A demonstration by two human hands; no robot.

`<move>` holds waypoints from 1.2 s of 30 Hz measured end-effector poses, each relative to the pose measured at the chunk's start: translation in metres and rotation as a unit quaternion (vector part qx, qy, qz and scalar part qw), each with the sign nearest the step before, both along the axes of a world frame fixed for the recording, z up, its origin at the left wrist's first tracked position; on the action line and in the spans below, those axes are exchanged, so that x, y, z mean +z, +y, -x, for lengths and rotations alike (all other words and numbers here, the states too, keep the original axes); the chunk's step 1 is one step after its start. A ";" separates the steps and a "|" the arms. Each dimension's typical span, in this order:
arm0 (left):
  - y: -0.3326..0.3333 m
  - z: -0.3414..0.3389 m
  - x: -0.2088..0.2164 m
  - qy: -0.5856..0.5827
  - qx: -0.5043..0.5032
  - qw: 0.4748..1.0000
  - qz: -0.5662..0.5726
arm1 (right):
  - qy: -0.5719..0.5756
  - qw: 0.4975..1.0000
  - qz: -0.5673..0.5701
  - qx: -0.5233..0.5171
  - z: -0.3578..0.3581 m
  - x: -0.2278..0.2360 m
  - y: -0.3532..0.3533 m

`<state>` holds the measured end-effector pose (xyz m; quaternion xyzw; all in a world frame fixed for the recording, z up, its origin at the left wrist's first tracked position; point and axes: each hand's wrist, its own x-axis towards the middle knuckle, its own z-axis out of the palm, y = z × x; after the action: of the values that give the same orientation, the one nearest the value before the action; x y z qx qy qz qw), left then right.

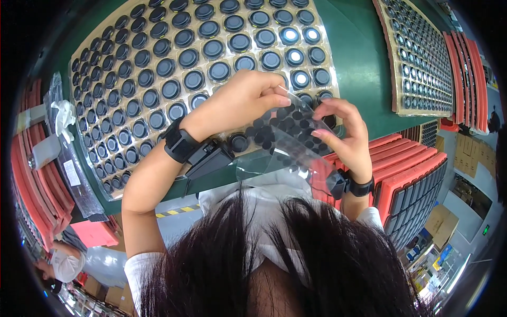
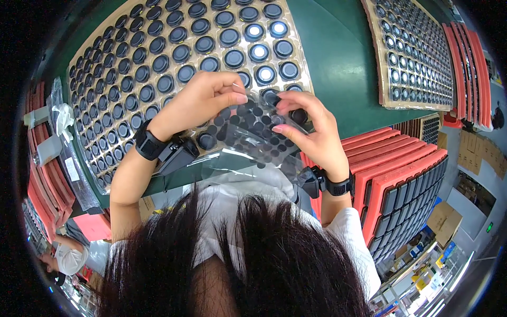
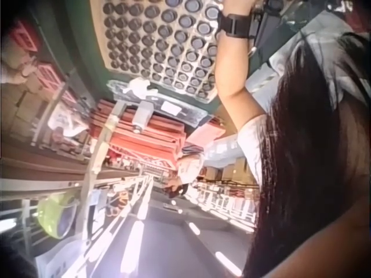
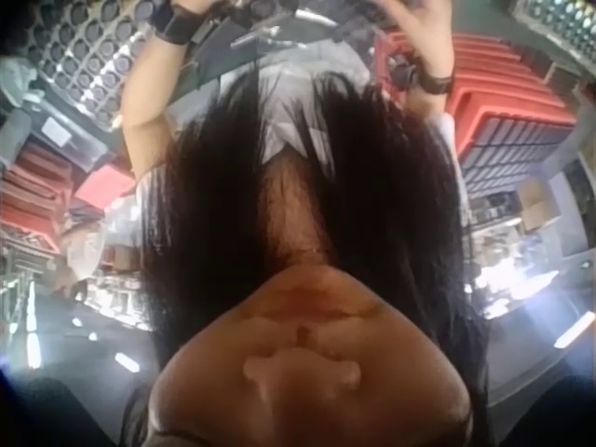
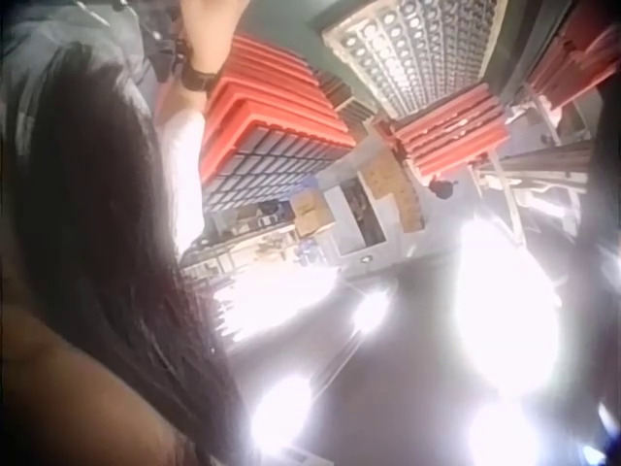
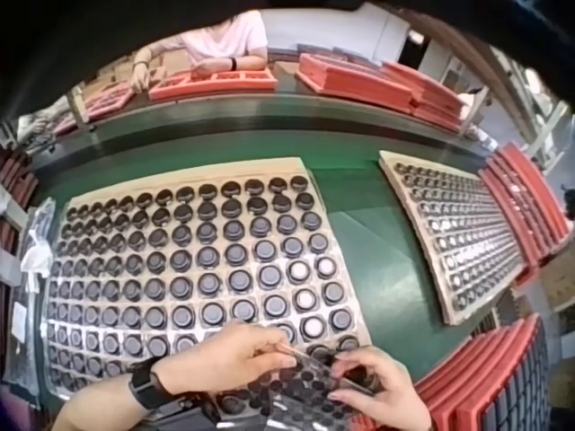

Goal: Filling a grid tray with small electronic components and placing a plastic cover over them.

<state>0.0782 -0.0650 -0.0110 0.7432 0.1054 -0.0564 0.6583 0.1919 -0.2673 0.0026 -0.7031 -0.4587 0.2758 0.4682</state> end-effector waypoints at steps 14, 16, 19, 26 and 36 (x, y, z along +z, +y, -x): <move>-0.001 -0.001 0.003 0.034 0.024 0.998 0.053 | -0.056 0.997 0.012 -0.057 -0.003 -0.006 0.004; -0.001 -0.001 0.004 0.034 0.013 0.999 0.040 | -0.046 0.997 0.017 -0.065 -0.003 -0.004 0.005; -0.001 -0.001 0.003 0.028 0.005 0.999 0.032 | -0.082 0.995 0.017 -0.051 -0.003 0.001 0.008; 0.001 0.000 -0.001 0.009 -0.023 1.000 0.005 | -0.092 0.996 -0.004 -0.012 -0.003 0.004 0.012; 0.017 0.003 0.007 0.009 -0.137 0.990 0.032 | -0.064 0.997 -0.019 0.030 0.005 0.001 0.024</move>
<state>0.0752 -0.0482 -0.0042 0.7290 0.0064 -0.1558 0.6666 0.1867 -0.2436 0.0034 -0.6961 -0.5134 0.2353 0.4433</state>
